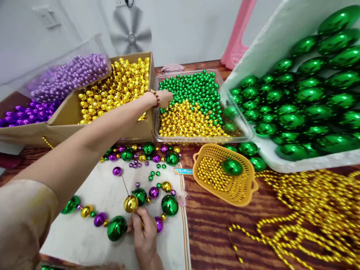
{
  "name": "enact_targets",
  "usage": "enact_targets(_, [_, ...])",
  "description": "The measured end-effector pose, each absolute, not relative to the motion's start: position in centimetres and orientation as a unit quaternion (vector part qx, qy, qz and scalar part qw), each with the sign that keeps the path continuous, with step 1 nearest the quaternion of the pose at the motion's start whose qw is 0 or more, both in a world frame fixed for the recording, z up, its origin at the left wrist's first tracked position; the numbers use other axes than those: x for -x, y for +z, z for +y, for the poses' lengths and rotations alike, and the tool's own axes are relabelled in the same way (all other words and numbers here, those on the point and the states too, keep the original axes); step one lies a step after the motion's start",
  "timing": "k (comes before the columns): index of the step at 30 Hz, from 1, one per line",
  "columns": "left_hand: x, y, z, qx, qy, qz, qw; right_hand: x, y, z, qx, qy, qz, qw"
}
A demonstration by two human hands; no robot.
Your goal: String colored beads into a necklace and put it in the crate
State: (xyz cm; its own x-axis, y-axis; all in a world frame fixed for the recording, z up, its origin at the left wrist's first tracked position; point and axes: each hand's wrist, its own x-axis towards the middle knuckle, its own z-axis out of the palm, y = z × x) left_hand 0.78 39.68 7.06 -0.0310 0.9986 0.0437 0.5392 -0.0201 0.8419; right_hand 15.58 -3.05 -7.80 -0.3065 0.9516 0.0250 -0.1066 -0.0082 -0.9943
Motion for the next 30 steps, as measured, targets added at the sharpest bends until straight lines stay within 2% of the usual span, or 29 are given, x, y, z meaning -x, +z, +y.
enact_targets(4, [0.1,11.0,36.7,-0.720,0.273,0.582,0.260,-15.8,-6.9,-2.6,0.377,0.610,-0.541,0.439])
enact_targets(6, [1.0,12.7,32.3,-0.724,0.340,0.524,0.291,-15.8,-6.5,-2.2,0.372,0.624,-0.536,0.431])
enact_targets(9, [2.7,13.4,22.9,-0.639,0.451,0.478,0.399,-15.5,-6.1,-1.7,0.371,0.623,-0.543,0.424])
enact_targets(13, [5.3,9.0,11.1,-0.419,0.547,0.474,0.547,-15.0,-5.8,-1.3,0.381,0.602,-0.559,0.424])
enact_targets(16, [6.6,4.3,5.6,-0.240,0.611,0.456,0.601,-14.8,-5.3,-1.2,0.393,0.606,-0.549,0.421])
enact_targets(20, [7.0,1.4,2.2,-0.132,0.650,0.416,0.622,-14.4,-4.6,-1.3,0.401,0.605,-0.545,0.420])
enact_targets(30, [6.9,1.5,1.2,-0.059,0.693,0.352,0.627,-13.7,-3.9,-1.7,0.394,0.565,-0.593,0.418])
